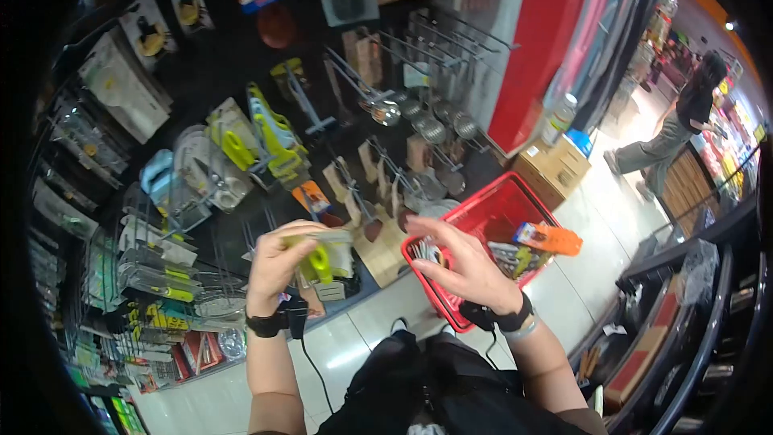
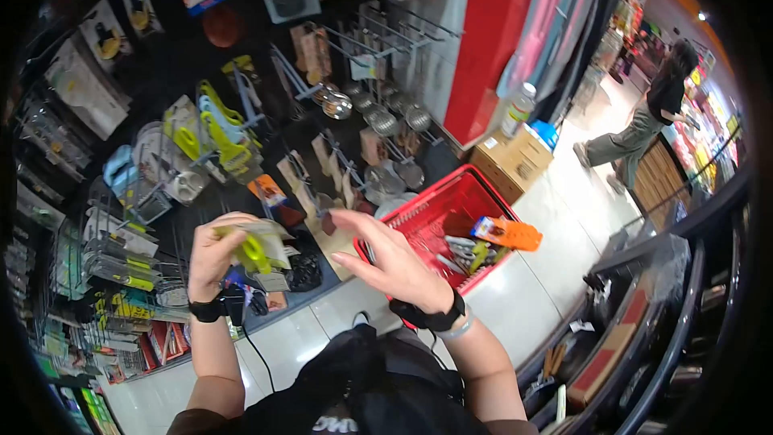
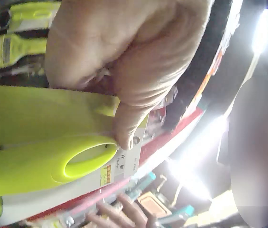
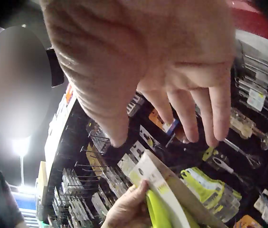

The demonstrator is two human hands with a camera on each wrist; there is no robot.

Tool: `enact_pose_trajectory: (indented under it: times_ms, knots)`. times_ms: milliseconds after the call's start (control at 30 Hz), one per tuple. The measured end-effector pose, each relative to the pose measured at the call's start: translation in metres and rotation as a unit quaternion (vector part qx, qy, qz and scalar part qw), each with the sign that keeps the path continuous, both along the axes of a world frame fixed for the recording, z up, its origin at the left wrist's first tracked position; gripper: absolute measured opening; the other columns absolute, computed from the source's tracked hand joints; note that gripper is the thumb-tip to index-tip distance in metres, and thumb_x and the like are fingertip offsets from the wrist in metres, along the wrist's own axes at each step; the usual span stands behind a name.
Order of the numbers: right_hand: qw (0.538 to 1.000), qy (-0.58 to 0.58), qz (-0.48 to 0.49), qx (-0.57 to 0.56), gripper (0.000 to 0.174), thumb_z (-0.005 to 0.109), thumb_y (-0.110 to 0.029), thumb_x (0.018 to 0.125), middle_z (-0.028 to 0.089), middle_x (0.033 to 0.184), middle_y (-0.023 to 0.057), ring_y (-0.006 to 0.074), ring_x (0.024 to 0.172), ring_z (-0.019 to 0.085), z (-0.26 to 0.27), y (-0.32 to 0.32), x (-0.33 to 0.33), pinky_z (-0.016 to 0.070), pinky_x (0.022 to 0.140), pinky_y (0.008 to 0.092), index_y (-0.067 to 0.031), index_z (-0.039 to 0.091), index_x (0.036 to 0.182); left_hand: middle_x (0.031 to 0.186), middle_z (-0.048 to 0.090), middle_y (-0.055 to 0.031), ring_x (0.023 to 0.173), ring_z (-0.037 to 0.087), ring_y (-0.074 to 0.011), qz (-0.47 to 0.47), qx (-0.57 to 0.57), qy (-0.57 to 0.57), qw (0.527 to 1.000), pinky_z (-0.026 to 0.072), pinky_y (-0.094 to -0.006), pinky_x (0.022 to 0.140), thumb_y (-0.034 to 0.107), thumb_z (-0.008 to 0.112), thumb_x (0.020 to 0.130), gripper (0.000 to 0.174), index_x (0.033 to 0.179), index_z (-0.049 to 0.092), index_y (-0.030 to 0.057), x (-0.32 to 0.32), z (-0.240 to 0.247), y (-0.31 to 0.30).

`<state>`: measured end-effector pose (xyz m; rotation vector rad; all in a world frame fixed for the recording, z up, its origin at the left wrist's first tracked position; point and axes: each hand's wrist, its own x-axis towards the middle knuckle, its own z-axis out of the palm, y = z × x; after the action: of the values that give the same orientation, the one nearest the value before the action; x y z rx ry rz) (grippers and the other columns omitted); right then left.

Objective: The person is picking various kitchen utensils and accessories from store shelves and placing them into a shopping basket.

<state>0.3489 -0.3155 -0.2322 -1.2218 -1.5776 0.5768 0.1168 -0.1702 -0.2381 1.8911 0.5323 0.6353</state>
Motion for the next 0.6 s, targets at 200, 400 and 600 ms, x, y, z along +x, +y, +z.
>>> enact_pose_trajectory:
  times_ms: [200, 400, 600]
  knots:
    - [0.980, -0.155, -0.055, -0.109, 0.038, 0.065, -0.011, 0.076, 0.057, 0.066, 0.0219, 0.0359, 0.061, 0.059, 0.002, -0.031, 0.041, 0.0485, 0.055, 0.0360, -0.0026, 0.056, 0.112, 0.094, 0.055, -0.0085, 0.085, 0.054, -0.0238, -0.204, 0.177, -0.004, 0.963, 0.0376, -0.0329, 0.077, 0.016, 0.054, 0.086, 0.019, 0.096, 0.060, 0.0007, 0.124, -0.030, -0.043]
    - [0.932, -0.118, -0.284, -0.191, 0.016, 0.061, -0.011, 0.081, 0.057, 0.060, 0.0212, 0.0331, 0.053, 0.058, -0.042, -0.076, 0.094, 0.0450, 0.051, 0.0338, 0.0040, 0.063, 0.086, 0.095, 0.057, -0.0119, 0.090, 0.055, -0.0258, -0.085, 0.184, -0.042, 0.978, 0.0369, -0.0319, 0.076, 0.017, 0.051, 0.087, 0.025, 0.106, 0.058, 0.0014, 0.174, -0.050, -0.051]
    - [0.825, 0.020, -0.481, -0.296, 0.022, 0.057, -0.015, 0.083, 0.064, 0.072, 0.0140, 0.0160, 0.066, 0.061, -0.232, -0.131, 0.130, 0.0478, 0.060, 0.0315, 0.0053, 0.062, 0.091, 0.088, 0.060, -0.0117, 0.082, 0.059, -0.0230, -0.048, 0.130, 0.008, 0.990, 0.0430, -0.0305, 0.072, 0.013, 0.049, 0.089, 0.023, 0.102, 0.059, -0.0021, 0.152, -0.082, -0.041]
